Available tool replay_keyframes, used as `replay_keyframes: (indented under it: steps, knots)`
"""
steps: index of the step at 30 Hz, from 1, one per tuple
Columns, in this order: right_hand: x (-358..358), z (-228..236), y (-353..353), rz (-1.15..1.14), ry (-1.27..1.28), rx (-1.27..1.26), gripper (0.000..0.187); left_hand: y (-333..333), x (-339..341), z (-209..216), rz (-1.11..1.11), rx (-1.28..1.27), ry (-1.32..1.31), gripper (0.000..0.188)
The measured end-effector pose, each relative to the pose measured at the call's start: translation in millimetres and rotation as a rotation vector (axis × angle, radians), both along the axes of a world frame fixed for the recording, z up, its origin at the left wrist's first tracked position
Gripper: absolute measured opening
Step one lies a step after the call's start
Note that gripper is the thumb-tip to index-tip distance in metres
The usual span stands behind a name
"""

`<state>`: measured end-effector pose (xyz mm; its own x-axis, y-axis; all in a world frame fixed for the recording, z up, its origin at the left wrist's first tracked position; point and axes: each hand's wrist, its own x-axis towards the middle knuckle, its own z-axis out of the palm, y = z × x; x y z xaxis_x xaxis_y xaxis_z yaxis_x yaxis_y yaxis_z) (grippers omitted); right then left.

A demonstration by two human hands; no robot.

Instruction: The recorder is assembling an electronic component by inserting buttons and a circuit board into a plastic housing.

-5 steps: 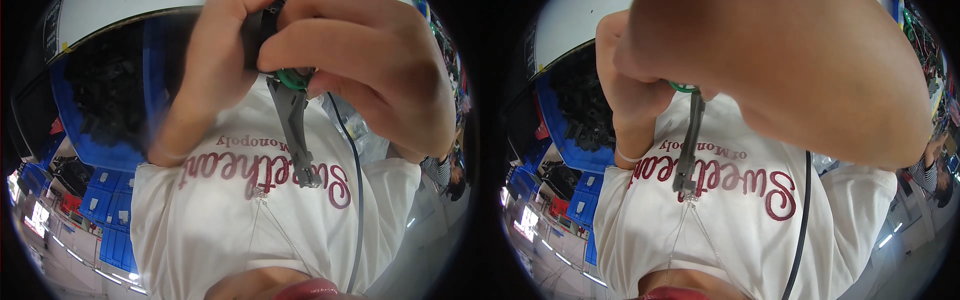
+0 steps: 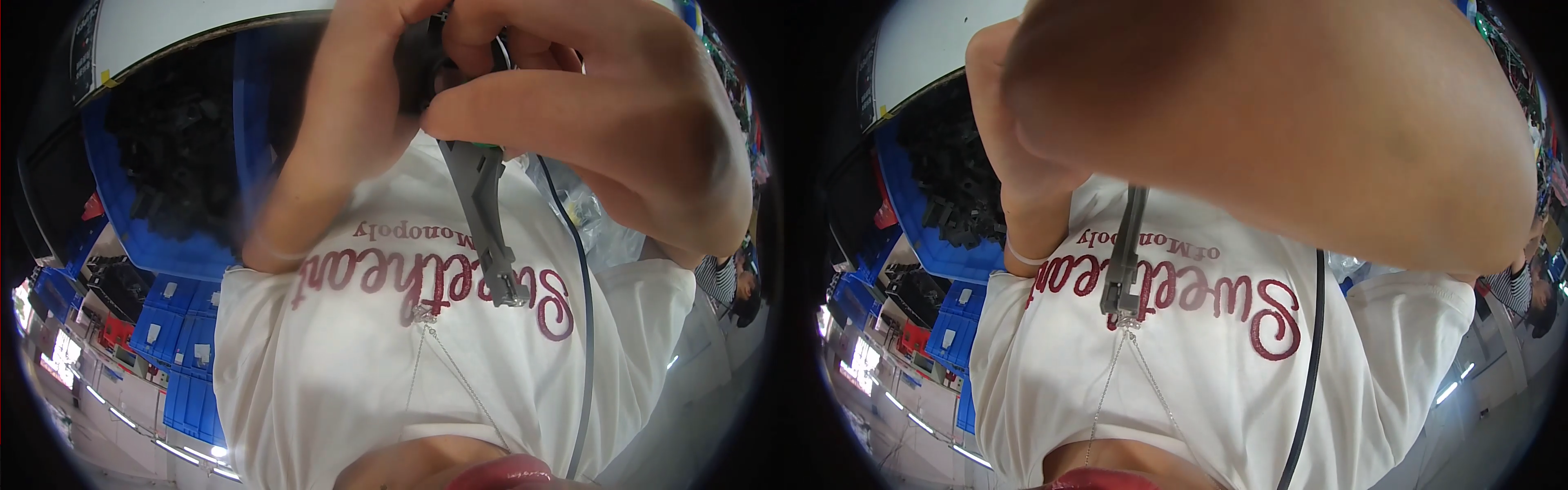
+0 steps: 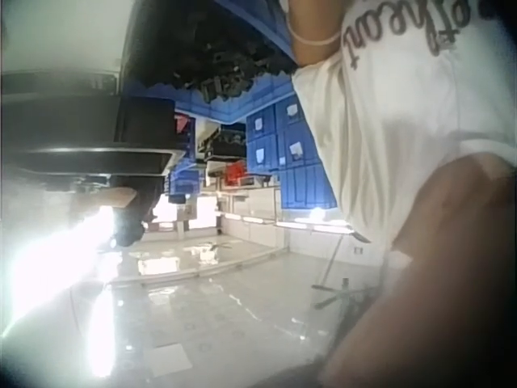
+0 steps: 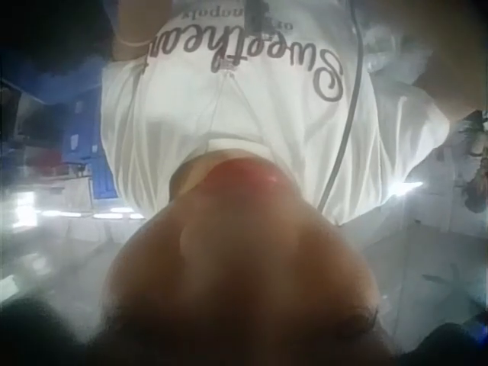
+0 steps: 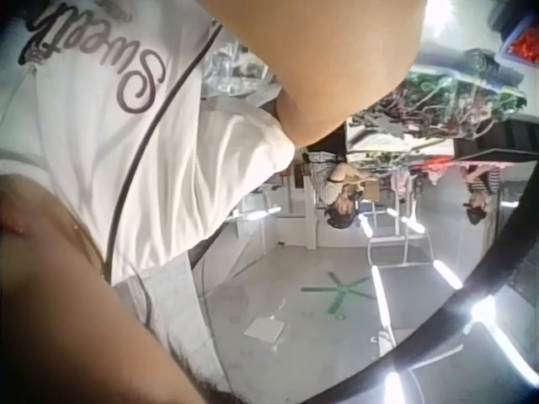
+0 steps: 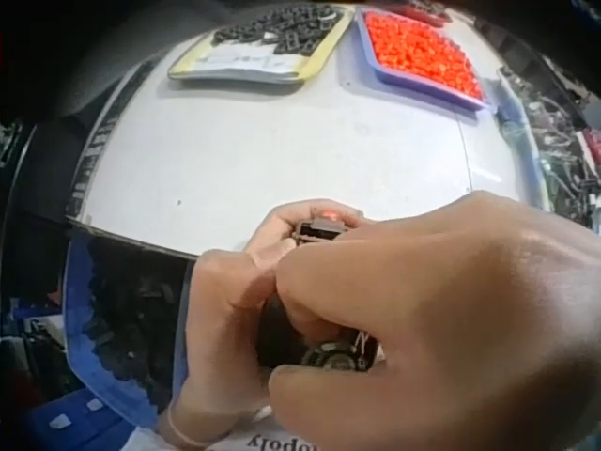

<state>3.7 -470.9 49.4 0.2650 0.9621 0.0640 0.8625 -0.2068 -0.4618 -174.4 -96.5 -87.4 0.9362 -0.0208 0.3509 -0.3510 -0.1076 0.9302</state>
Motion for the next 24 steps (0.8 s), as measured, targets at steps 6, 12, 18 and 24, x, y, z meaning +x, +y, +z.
replay_keyframes:
  steps: [6,12,18,24]
  knots:
    - [7.3,-6.7,90.9,0.161,-0.132,0.061,0.025,-33.7,19.3,61.4,0.042,-0.693,0.538,0.050]
    - [-30.4,-25.0,125.4,0.258,-0.306,0.085,0.024,-42.0,24.6,82.2,0.119,-0.957,0.929,0.063]
    - [-72.0,-16.8,202.8,0.400,-0.463,0.136,0.023,-39.0,23.0,73.5,0.118,-0.852,0.853,0.061]
    - [-69.6,-18.7,201.2,0.478,-0.646,0.160,0.022,-43.8,25.6,72.7,0.111,-0.898,0.814,0.057]
